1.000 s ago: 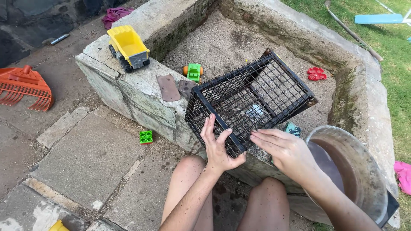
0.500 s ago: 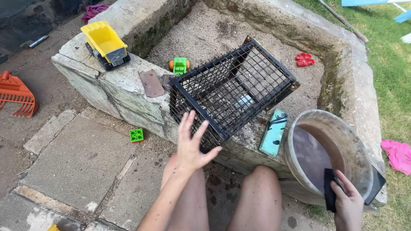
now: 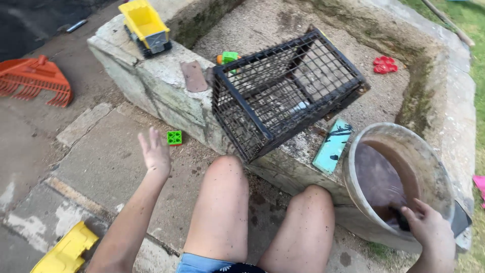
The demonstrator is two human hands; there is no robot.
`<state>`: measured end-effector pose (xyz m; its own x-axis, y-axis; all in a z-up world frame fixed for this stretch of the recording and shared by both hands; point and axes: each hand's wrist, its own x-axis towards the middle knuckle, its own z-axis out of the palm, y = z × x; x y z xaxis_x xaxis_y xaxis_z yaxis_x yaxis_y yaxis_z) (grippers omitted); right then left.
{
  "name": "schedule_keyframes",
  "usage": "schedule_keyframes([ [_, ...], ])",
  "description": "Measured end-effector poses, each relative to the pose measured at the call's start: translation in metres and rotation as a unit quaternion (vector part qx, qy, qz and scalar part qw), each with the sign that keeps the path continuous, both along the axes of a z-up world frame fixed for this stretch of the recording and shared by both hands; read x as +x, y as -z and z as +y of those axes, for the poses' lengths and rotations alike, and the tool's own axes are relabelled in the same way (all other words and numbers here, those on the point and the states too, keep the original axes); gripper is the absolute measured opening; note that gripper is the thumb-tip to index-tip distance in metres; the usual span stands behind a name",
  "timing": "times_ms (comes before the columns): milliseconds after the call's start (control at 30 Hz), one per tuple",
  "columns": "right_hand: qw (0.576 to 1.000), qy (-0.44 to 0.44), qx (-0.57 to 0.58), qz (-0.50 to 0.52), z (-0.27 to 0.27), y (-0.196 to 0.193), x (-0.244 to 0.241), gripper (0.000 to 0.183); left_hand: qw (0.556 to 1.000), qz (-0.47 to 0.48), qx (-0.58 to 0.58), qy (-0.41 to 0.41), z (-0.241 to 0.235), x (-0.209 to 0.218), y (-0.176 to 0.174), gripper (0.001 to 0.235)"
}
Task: Cleaning a metal wire cage using a sponge and a bucket of water
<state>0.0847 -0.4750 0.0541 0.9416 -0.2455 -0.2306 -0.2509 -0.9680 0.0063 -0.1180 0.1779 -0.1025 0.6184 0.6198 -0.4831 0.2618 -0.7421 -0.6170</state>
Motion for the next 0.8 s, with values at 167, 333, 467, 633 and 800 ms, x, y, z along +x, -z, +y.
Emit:
schedule_keyframes([
  [167,0.938,-0.184,0.134,-0.26,0.123,-0.026,-0.045,0.05,0.998,-0.022,0.031,0.052,-0.01,0.034,-0.009,0.061],
  [333,0.79,-0.317,0.478,-0.217,0.319,-0.045,-0.169,0.052,0.992,0.048,0.063,0.098,-0.025,0.073,0.008,0.06],
  [467,0.43,-0.672,0.58,-0.164,0.439,0.047,-0.198,0.065,0.999,-0.027,-0.001,0.029,-0.065,0.093,-0.003,0.055],
  [633,0.374,-0.666,0.53,-0.368,0.497,0.182,-0.118,0.073,0.958,-0.203,-0.203,-0.017,-0.013,0.171,0.139,0.032],
  [800,0.774,-0.535,0.337,-0.046,0.457,0.288,-0.028,0.035,0.924,-0.172,-0.34,-0.027,-0.003,0.06,0.057,0.065],
])
